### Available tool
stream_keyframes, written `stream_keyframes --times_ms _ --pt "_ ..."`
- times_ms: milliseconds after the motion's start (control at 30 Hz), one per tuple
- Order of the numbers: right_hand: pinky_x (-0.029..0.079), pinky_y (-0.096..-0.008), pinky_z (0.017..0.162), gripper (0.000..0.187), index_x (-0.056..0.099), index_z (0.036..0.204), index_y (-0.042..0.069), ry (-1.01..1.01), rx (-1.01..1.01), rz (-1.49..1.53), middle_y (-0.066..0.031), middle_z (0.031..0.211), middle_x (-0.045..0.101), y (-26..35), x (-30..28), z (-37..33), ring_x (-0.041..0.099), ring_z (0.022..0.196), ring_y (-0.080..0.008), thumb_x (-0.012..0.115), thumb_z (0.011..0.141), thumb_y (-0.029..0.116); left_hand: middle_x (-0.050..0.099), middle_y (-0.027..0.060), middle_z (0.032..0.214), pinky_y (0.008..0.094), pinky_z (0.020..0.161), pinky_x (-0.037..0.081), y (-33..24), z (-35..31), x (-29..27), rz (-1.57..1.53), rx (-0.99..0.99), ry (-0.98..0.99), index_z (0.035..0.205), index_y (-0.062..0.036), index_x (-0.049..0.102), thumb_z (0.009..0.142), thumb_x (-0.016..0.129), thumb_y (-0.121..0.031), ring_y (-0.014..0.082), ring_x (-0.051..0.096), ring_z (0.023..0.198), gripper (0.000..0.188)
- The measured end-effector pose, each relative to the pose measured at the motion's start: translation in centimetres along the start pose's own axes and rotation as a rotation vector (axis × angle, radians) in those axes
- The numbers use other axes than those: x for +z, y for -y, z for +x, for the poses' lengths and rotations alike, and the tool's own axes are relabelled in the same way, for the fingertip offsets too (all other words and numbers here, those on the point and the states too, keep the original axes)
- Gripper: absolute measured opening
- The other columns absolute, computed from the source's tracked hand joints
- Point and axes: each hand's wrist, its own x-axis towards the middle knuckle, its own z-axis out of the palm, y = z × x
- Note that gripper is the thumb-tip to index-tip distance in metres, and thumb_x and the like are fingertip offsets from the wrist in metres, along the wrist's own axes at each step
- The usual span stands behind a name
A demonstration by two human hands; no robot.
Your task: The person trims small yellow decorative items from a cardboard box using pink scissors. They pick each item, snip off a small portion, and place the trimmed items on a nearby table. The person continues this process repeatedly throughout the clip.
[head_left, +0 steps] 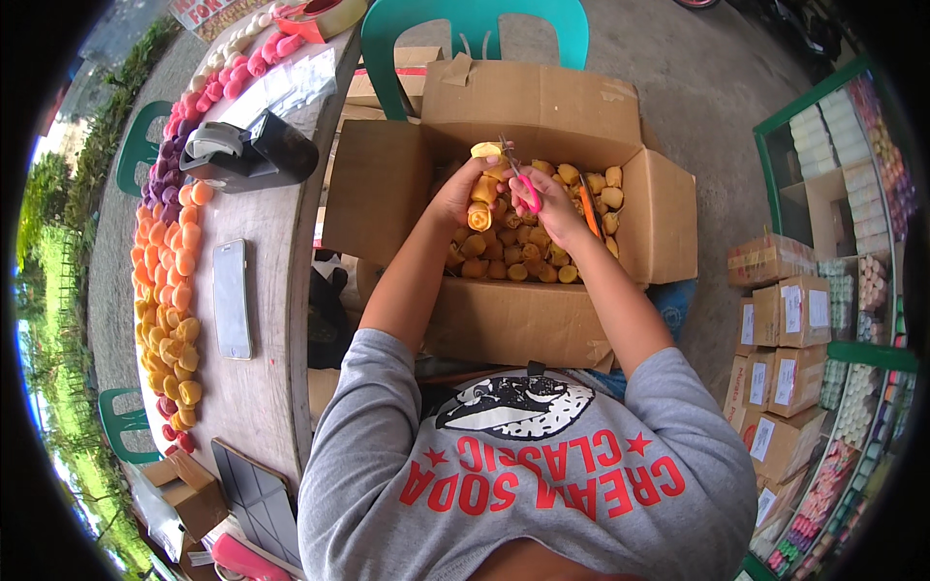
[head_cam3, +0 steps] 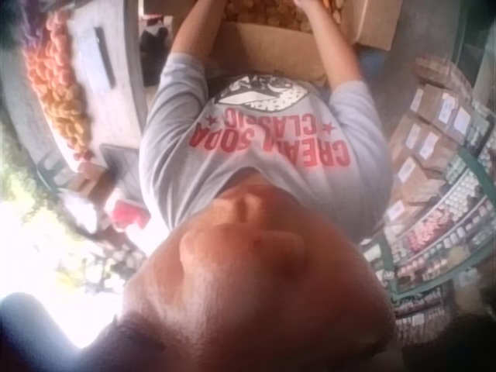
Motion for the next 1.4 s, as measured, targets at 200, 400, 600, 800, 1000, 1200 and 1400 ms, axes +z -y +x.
stream_keyframes --times_ms 200,400,600,800,1000,1200,1400 --pt "0.040 -0.0197 0.063 0.040 0.055 0.112 0.005 0.084 0.057 0.235 -0.0003 0.083 0.056 -0.2 -0.4 -0.2 0.048 0.066 -0.0070 0.054 0.093 0.040 0.056 0.0004 0.084 0.0196 0.042 0.039 0.0 -0.1 -0.5 -0.097 -0.064 0.095 0.110 -0.0116 0.053 0.083 0.061 -0.033 0.0083 0.051 0.064 0.035" --pt "0.041 -0.0189 0.061 0.037 0.056 0.110 0.005 0.105 0.081 0.328 -0.0012 0.080 0.057 -0.3 -0.7 -0.1 0.048 0.065 -0.0072 0.055 0.093 0.038 0.055 0.0006 0.083 0.0202 0.042 0.038 0.0 -0.1 -0.3 -0.101 -0.105 0.090 0.104 -0.0121 0.053 0.083 0.061 -0.033 0.0086 0.051 0.064 0.031" --pt "0.036 -0.0173 0.058 0.032 0.059 0.095 0.013 0.050 0.042 0.228 0.0033 0.080 0.058 -0.2 0.0 -0.1 0.046 0.062 -0.0038 0.062 0.087 0.044 0.056 0.0017 0.085 0.0204 0.042 0.038 0.2 0.1 -0.4 -0.105 -0.072 0.090 0.114 -0.0131 0.051 0.083 0.061 -0.032 0.0096 0.051 0.065 0.038" --pt "0.036 -0.0175 0.058 0.033 0.058 0.095 0.013 0.026 0.051 0.247 0.0039 0.079 0.057 -0.8 0.1 0.0 0.046 0.061 -0.0033 0.063 0.086 0.044 0.058 0.0050 0.094 0.0198 0.043 0.042 0.3 0.1 -0.3 -0.072 -0.026 0.055 0.120 -0.0114 0.050 0.084 0.059 -0.032 0.0090 0.052 0.064 0.043" --pt "0.039 -0.0169 0.053 0.036 0.055 0.097 0.012 0.010 0.027 0.373 -0.0009 0.079 0.058 -0.9 0.3 0.2 0.048 0.058 -0.0040 0.064 0.085 0.045 0.058 0.0042 0.085 0.0207 0.044 0.042 0.7 0.4 -1.0 -0.032 -0.094 0.030 0.114 -0.0085 0.052 0.083 0.060 -0.034 0.0096 0.054 0.065 0.040" --pt "0.039 -0.0175 0.049 0.038 0.047 0.095 0.010 -0.074 0.018 0.409 -0.0036 0.080 0.058 -0.6 0.6 0.0 0.049 0.055 -0.0051 0.071 0.082 0.035 0.058 0.0043 0.083 0.0215 0.044 0.041 1.1 0.5 -1.1 0.015 -0.108 0.034 0.114 -0.0085 0.052 0.084 0.059 -0.034 0.0105 0.053 0.066 0.041" --pt "0.040 -0.0179 0.049 0.056 0.037 0.106 0.008 -0.177 0.014 0.384 -0.0036 0.075 0.058 -1.4 0.2 0.4 0.050 0.055 -0.0062 0.077 0.076 0.032 0.058 0.0023 0.089 0.0204 0.043 0.042 0.8 0.3 0.2 -0.005 -0.042 0.088 0.119 -0.0092 0.050 0.084 0.058 -0.031 0.0084 0.053 0.067 0.042"
